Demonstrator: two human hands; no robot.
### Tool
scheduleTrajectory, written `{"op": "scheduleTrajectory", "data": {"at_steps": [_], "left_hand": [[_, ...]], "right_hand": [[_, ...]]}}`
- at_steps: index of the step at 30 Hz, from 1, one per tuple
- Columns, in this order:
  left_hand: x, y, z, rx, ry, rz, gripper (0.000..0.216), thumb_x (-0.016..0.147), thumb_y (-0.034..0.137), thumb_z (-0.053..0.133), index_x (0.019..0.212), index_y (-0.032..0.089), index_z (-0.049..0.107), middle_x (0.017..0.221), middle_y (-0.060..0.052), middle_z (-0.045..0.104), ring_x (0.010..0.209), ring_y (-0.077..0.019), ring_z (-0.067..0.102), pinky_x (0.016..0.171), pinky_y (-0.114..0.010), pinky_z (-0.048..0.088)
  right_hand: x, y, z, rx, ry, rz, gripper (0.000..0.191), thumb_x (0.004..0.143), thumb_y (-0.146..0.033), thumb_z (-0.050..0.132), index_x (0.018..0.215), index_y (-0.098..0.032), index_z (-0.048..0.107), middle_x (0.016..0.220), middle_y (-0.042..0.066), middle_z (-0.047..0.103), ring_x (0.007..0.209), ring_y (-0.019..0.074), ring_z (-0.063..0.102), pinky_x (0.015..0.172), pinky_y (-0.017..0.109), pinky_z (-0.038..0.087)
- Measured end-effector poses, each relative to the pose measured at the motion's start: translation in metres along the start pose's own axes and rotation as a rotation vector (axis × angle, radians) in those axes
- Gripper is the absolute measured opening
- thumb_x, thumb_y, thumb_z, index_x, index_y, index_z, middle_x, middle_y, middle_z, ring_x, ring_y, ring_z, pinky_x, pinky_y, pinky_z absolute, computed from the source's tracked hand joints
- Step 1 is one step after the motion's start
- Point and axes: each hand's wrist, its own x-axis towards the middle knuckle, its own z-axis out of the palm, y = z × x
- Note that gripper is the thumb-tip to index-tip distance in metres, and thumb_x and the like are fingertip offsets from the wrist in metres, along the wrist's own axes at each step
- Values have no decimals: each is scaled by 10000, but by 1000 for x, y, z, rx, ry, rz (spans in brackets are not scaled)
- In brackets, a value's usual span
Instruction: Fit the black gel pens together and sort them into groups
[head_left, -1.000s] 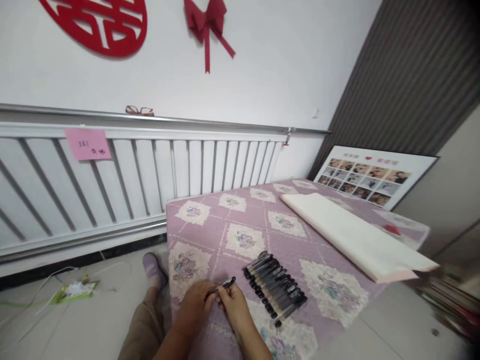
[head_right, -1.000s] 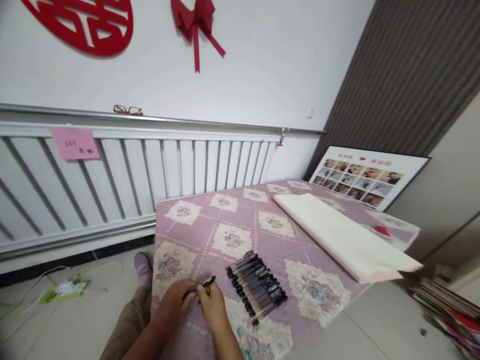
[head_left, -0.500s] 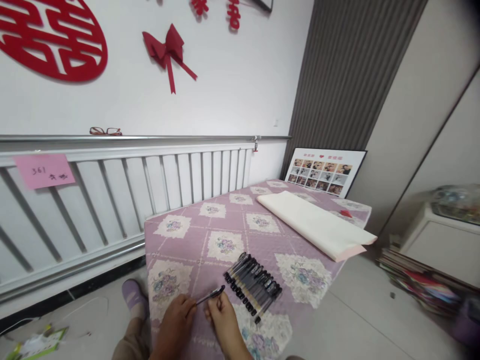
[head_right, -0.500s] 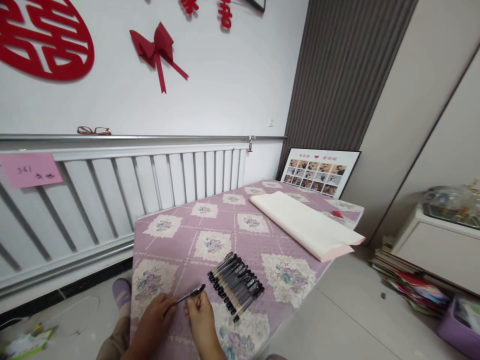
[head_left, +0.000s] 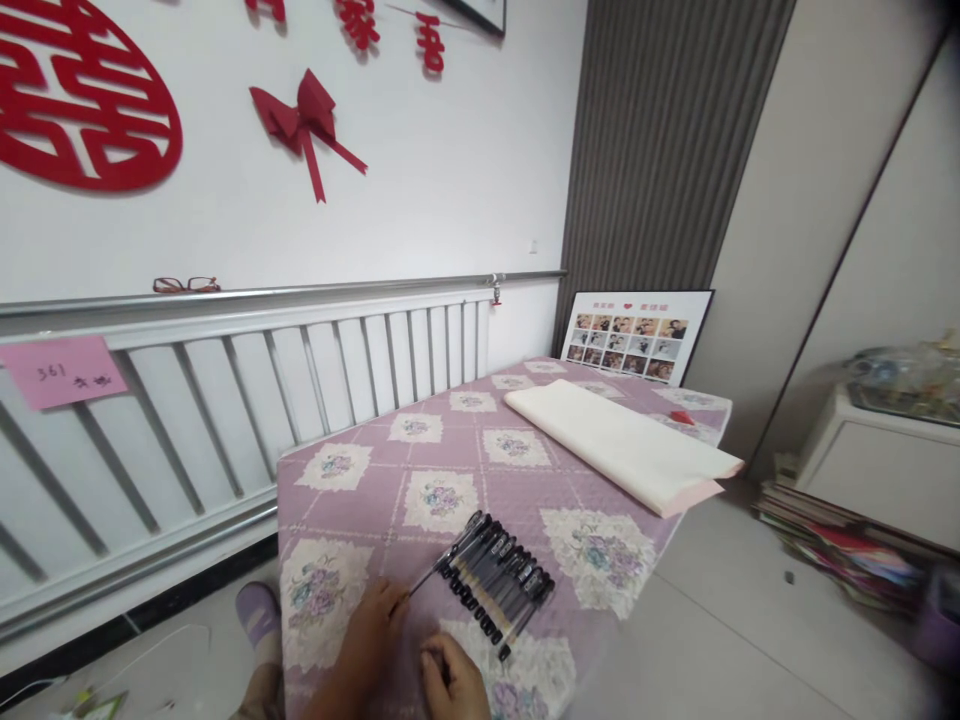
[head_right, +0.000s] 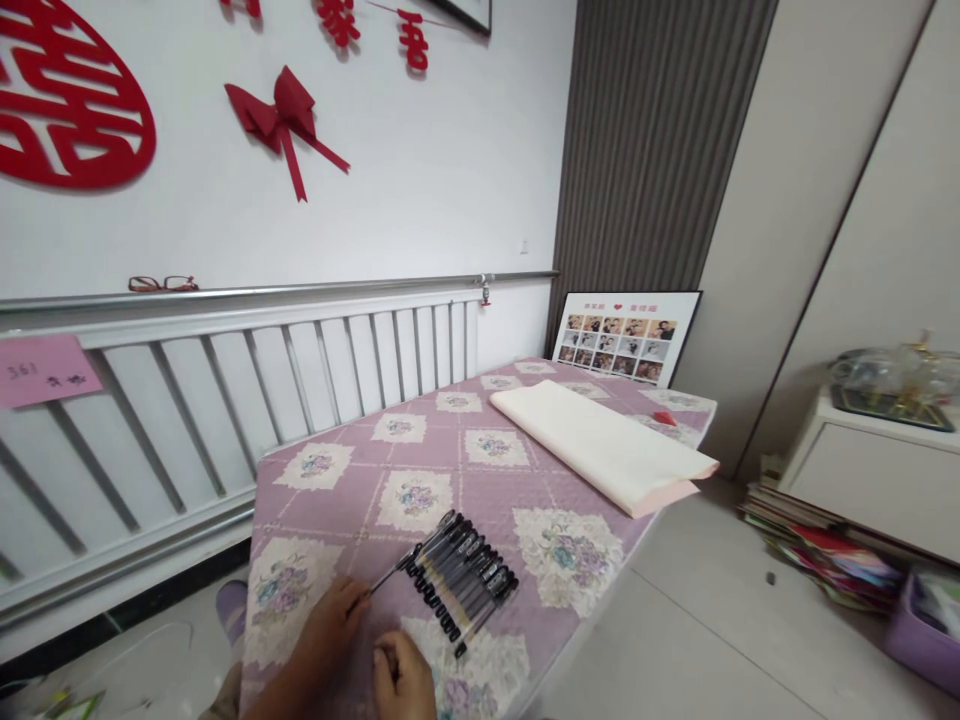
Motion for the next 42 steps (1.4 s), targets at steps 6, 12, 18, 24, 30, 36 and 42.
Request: {"op": "scheduleTrajectory", "data": {"at_steps": [6,12,18,24,30,36,42], "left_hand": [[44,56,-1,158,-123,51,243,879,194,397,1007,203,603,1026,-51,589,976,-169,528,880,-264,387],[65,82,15,234,-176,22,200,899,234,421,994,190,591,1050,-76,569,955,-185,545,846,-278,394],[68,86,20,229,-190,19,186,871,216,463,1008,187,585,1088,-77,561,995,-193,536,868,-288,383],[62,90,12,189,-181,36,252,851,196,465,1087,187,555,1109,-75,567,1037,-187,524,886,-272,370],[51,72,11,132,-139,-4,288,847,197,433,1105,180,560,1108,-64,591,1034,-184,533,892,-267,376],[11,24,9,67,-40,-134,389,847,175,369,1193,133,539,1204,-88,587,1119,-185,524,973,-290,363],[-44,-5,15,-3,13,-206,393,859,182,370,1203,160,559,1223,-75,601,1132,-172,543,991,-279,376]], "right_hand": [[1,8,0,149,37,126,368,803,-516,473,728,-198,642,583,-3,570,545,144,514,543,222,405],[4,6,-1,280,61,201,402,775,-567,491,707,-191,615,587,-1,568,561,147,515,553,231,410],[8,-4,-7,367,71,241,399,769,-582,505,684,-201,591,575,-14,552,548,142,500,549,232,420],[9,-11,-12,327,79,246,418,752,-604,518,653,-204,586,573,-14,543,553,144,500,547,232,432],[9,-11,-11,307,45,242,474,748,-666,492,660,-209,583,519,-29,504,492,132,473,481,217,407],[8,-14,-11,278,7,235,448,756,-643,496,732,-213,616,541,-17,551,481,138,501,457,220,406],[7,-17,-11,122,7,154,382,769,-560,506,759,-207,652,598,11,609,547,165,553,544,248,457]]}}
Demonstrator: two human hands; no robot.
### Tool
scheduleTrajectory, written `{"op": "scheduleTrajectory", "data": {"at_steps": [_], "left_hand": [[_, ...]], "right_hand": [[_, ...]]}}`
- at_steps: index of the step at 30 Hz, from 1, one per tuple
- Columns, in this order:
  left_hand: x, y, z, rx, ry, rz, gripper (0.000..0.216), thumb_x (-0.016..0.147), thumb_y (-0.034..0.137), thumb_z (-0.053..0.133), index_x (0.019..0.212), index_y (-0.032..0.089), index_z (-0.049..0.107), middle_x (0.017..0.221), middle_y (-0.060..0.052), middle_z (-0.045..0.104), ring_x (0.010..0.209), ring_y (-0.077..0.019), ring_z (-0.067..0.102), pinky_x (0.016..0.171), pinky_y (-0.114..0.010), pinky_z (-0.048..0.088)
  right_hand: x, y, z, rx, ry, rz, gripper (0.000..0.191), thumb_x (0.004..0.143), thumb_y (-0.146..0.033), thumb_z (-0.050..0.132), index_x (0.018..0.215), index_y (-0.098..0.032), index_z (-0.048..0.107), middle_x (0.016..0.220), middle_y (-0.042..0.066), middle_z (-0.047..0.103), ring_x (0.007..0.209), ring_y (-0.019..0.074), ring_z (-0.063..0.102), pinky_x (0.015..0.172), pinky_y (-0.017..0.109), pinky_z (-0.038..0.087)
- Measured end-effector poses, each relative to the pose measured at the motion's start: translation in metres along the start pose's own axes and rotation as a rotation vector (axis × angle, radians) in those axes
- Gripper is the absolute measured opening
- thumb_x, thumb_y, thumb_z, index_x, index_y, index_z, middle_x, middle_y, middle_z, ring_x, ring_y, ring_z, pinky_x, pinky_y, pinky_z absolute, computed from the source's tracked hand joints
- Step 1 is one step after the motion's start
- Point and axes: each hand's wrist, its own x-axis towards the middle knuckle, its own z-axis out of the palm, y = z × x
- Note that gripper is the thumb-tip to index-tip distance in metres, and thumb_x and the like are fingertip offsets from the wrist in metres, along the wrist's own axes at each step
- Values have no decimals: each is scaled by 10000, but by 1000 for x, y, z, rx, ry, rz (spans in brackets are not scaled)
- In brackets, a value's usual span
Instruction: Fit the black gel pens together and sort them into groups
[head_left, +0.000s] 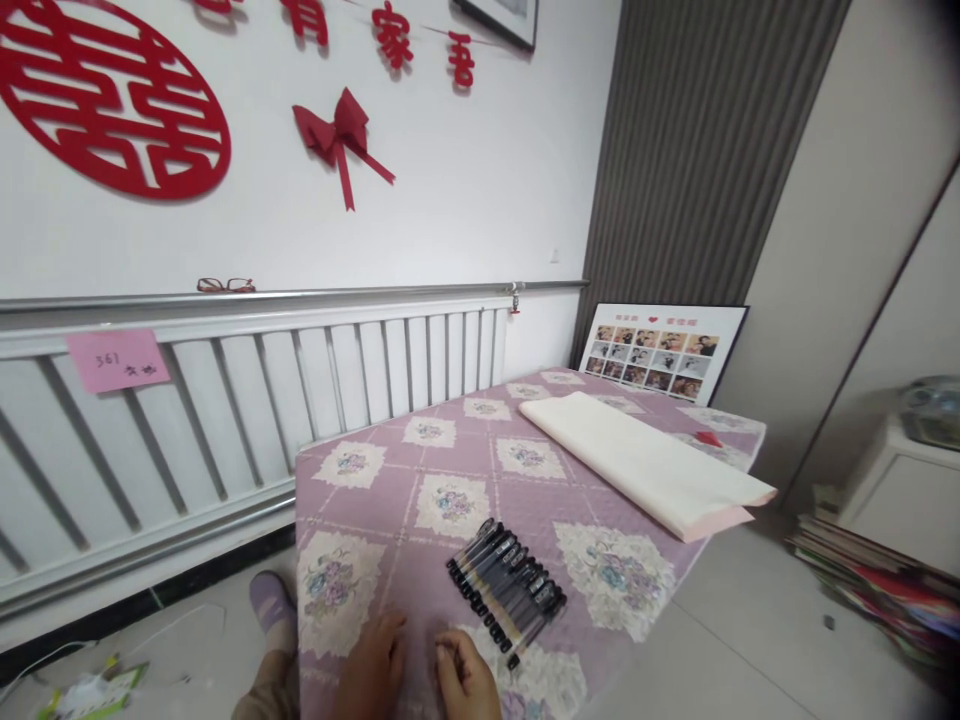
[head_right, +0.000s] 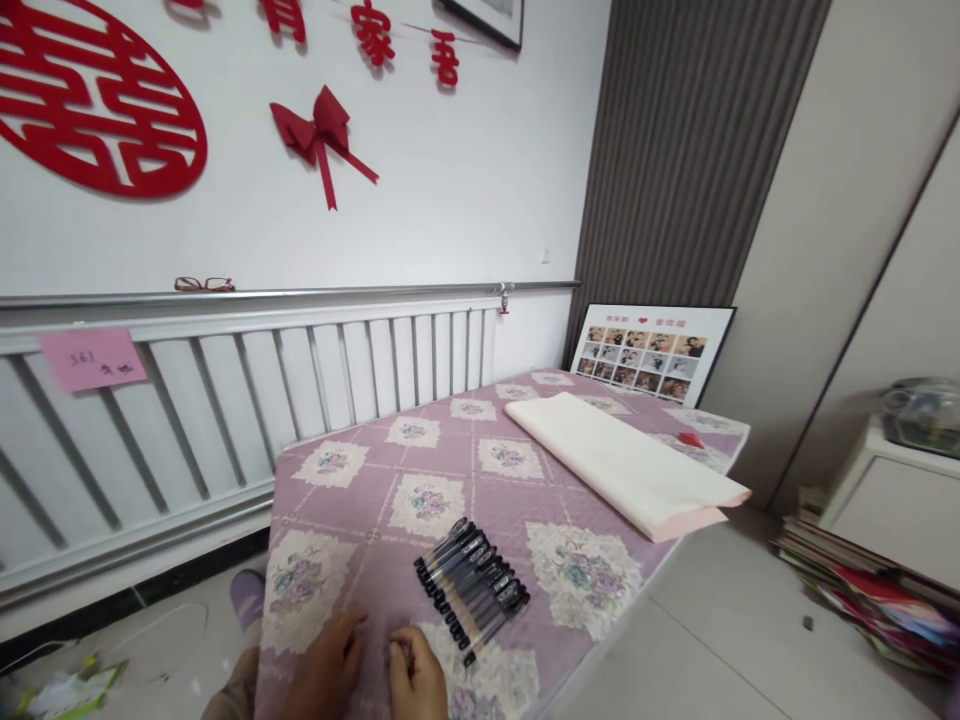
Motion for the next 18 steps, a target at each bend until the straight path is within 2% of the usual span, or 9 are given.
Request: {"op": "scheduleTrajectory", "data": {"at_steps": [3,6,8,11,14,16,18], "left_hand": [[-15,3,-2,-34,-43,-10,392,852,192,395,1207,181,561,1222,-60,604,1119,-166,555,985,-249,380],[-20,15,-12,-101,-62,-99,444,846,221,429,1279,147,495,1156,-76,632,992,-172,610,919,-249,425],[-17,24,-24,-132,-41,-155,523,835,237,454,1344,125,415,1078,-78,658,924,-182,623,876,-264,444],[-10,40,-47,-109,4,-132,644,815,212,465,1421,111,273,1088,-94,655,1013,-194,594,910,-257,401],[0,60,-74,-13,23,-132,706,847,188,403,1465,113,69,1046,-106,671,905,-195,636,775,-255,429],[6,76,-95,76,73,-117,718,865,191,390,1465,113,3,973,-108,688,853,-205,648,724,-256,420],[11,94,-117,163,119,-95,720,874,192,385,1461,104,-23,886,-109,696,795,-216,654,674,-258,410]], "right_hand": [[2,-1,-1,-38,-24,-33,359,758,-530,523,734,-197,655,643,28,639,607,180,583,615,265,477],[9,-5,-5,-55,-104,4,326,729,-500,563,776,-195,665,639,18,637,609,182,590,619,273,484],[17,-12,-8,-63,-130,61,350,720,-479,574,901,-192,661,555,-20,582,517,168,554,526,262,460],[32,-33,-13,-142,-147,69,507,716,-423,577,1152,-163,575,457,-70,494,404,160,490,417,248,387],[47,-67,-22,-423,-167,-69,635,770,-325,533,1346,-92,403,511,-25,573,505,193,580,491,255,403],[56,-93,-28,-688,-183,-152,663,810,-234,479,1423,-86,275,604,33,646,571,204,625,519,254,387],[64,-120,-33,-933,-196,-187,666,837,-167,428,1457,-113,190,628,67,679,549,210,637,489,249,341]]}}
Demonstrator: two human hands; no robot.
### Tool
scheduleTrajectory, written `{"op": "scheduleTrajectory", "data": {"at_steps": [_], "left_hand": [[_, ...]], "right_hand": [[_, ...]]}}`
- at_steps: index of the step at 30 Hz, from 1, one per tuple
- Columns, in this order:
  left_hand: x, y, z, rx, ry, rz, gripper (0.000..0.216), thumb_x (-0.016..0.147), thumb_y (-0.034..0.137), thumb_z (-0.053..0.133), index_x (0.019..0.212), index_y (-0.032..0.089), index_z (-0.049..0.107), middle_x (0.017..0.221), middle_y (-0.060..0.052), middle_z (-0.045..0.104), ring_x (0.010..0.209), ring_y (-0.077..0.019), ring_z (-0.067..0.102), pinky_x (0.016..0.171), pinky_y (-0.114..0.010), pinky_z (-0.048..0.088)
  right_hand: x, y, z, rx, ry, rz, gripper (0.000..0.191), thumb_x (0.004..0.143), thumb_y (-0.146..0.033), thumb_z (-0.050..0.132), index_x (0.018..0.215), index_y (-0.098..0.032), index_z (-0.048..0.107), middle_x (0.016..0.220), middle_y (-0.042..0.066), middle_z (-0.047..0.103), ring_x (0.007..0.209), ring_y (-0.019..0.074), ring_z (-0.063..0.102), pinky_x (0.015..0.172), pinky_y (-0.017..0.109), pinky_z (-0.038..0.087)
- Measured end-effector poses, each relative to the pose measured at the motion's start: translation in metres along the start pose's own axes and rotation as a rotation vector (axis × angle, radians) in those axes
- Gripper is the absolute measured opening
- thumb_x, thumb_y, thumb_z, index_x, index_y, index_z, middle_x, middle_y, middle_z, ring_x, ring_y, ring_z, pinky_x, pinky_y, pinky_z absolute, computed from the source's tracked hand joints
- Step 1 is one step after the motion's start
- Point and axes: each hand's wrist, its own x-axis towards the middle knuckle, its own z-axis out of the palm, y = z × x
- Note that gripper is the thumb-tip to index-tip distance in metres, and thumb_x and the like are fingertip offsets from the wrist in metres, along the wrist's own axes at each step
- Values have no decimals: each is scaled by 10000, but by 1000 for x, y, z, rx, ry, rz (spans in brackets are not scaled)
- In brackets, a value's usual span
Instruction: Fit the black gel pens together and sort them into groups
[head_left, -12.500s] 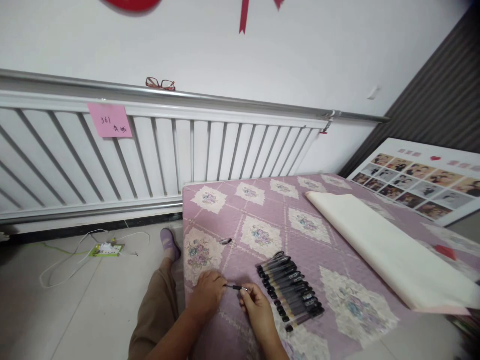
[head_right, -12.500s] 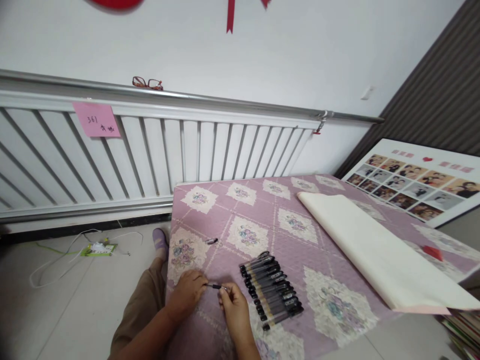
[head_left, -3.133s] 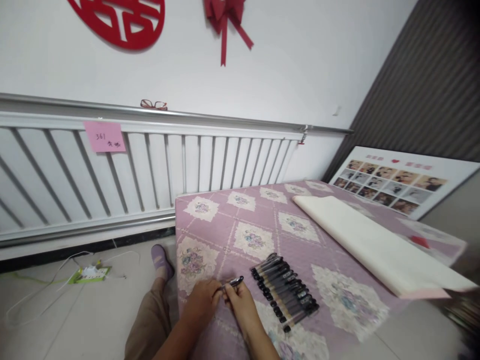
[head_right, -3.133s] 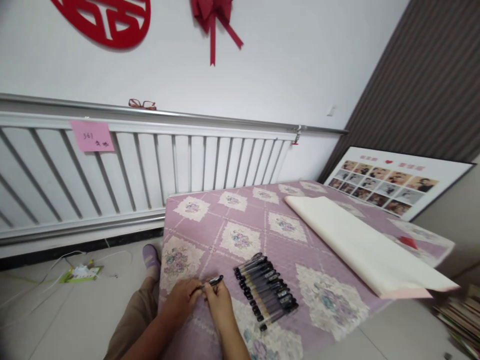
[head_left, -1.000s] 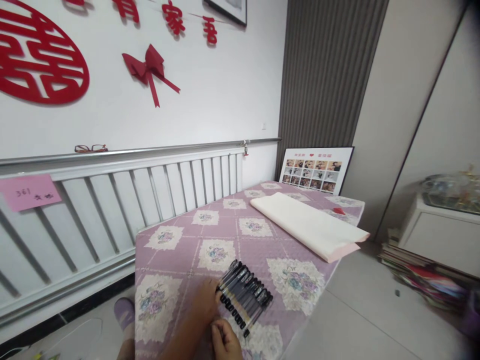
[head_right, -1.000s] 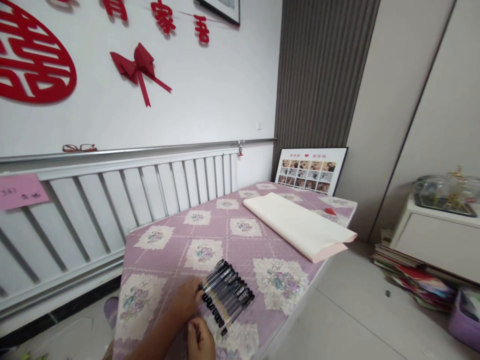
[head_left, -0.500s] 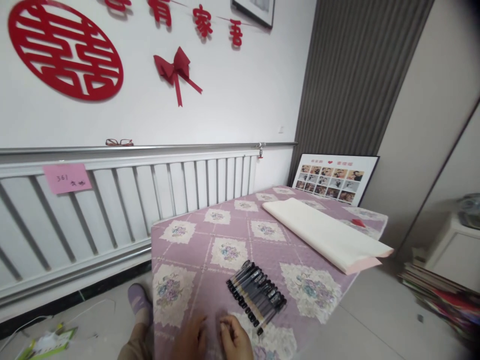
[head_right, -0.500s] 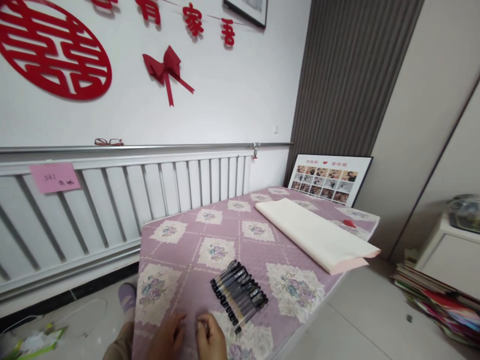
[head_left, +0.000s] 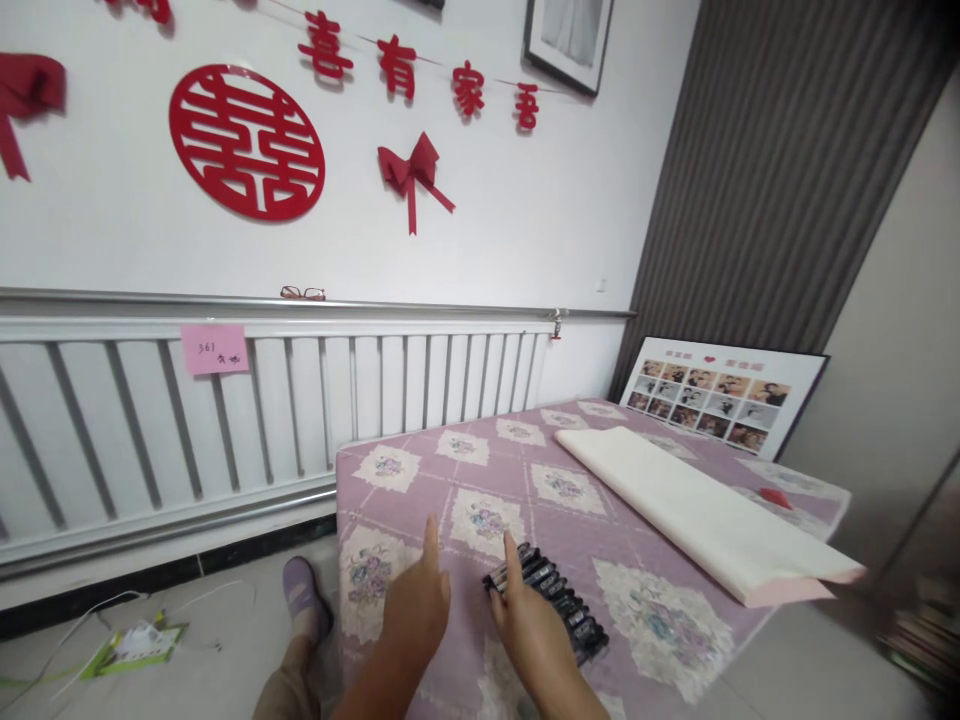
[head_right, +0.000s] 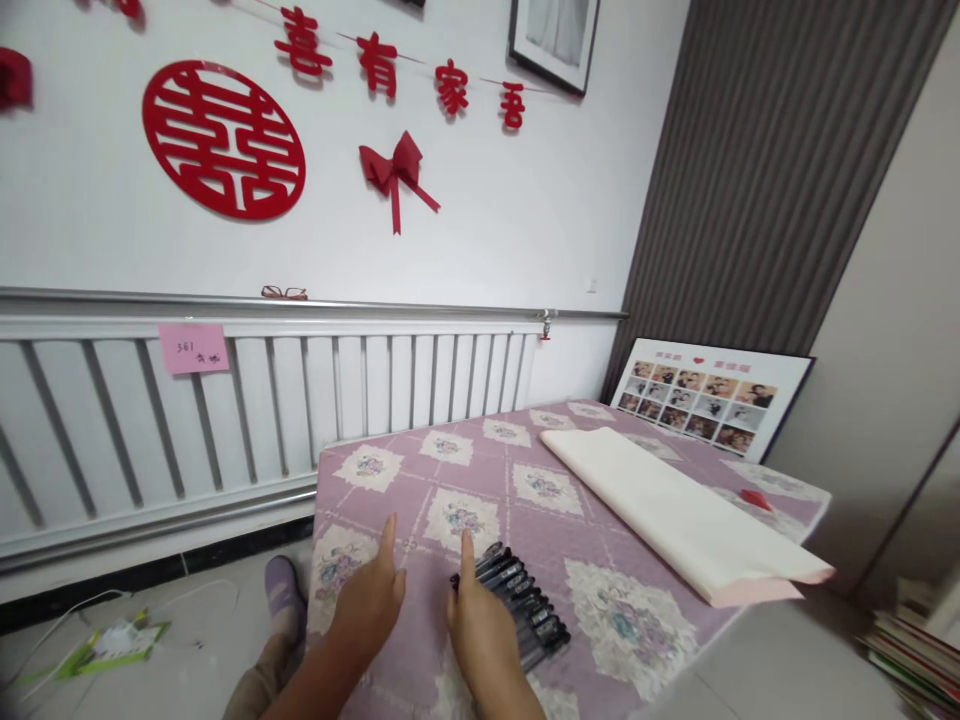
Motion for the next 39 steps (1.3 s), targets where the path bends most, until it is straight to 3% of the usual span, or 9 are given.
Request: {"op": "scheduleTrajectory", "data": {"at_steps": [3,7,11,15,19,24,28,31,39], "left_hand": [[5,19,-33,71,64,11,700,884,183,370,1458,111,-25,774,-88,689,682,-204,649,636,-260,401],[5,34,-60,110,144,86,755,840,137,422,1454,107,-17,713,-57,662,637,-181,632,615,-237,394],[3,41,-68,142,215,135,751,835,130,433,1453,104,7,656,-36,628,598,-172,616,576,-226,374],[4,38,-66,123,186,129,739,848,148,439,1455,118,18,672,-31,624,605,-167,609,601,-234,383],[7,16,-39,101,167,177,667,863,204,468,1453,164,159,952,-91,639,868,-213,606,756,-274,414],[-7,-41,49,172,96,139,527,826,164,485,1349,203,427,1356,-124,451,1263,-305,362,1019,-430,284],[-26,-79,106,173,-45,117,441,865,150,393,1282,233,513,1343,-82,487,1250,-242,397,1040,-399,276],[-31,-88,118,181,-45,92,429,872,137,384,1250,264,539,1353,-48,486,1261,-215,387,1062,-382,247],[-30,-88,113,161,-17,115,381,868,173,417,1207,248,574,1325,-53,514,1243,-210,417,1047,-365,287]], "right_hand": [[9,-15,-29,-236,10,-34,691,838,-120,422,1468,-111,138,629,94,690,550,222,649,465,247,306],[15,-31,-52,-340,101,-118,704,829,-102,429,1468,-104,132,672,101,701,591,220,657,480,245,335],[17,-43,-62,-386,141,-115,730,825,-105,433,1465,-62,85,638,89,688,581,213,651,478,241,343],[17,-45,-62,-374,140,-101,725,832,-121,443,1466,-76,92,639,77,683,578,199,643,488,237,364],[10,-37,-36,-253,99,-118,676,858,-156,434,1471,-147,146,857,103,708,718,211,656,588,270,450],[-23,-10,45,-132,6,-122,614,747,-125,576,1347,-180,461,1324,143,537,1224,306,469,981,406,385],[-51,15,101,-45,-159,-87,466,787,-152,519,1234,-268,583,1357,59,525,1265,281,444,1042,448,321],[-57,23,109,15,-196,-55,423,825,-224,501,1236,-284,580,1372,26,511,1294,253,411,1077,423,281],[-58,18,96,80,-183,-38,389,831,-265,513,1209,-299,598,1371,18,512,1298,250,405,1083,421,276]]}}
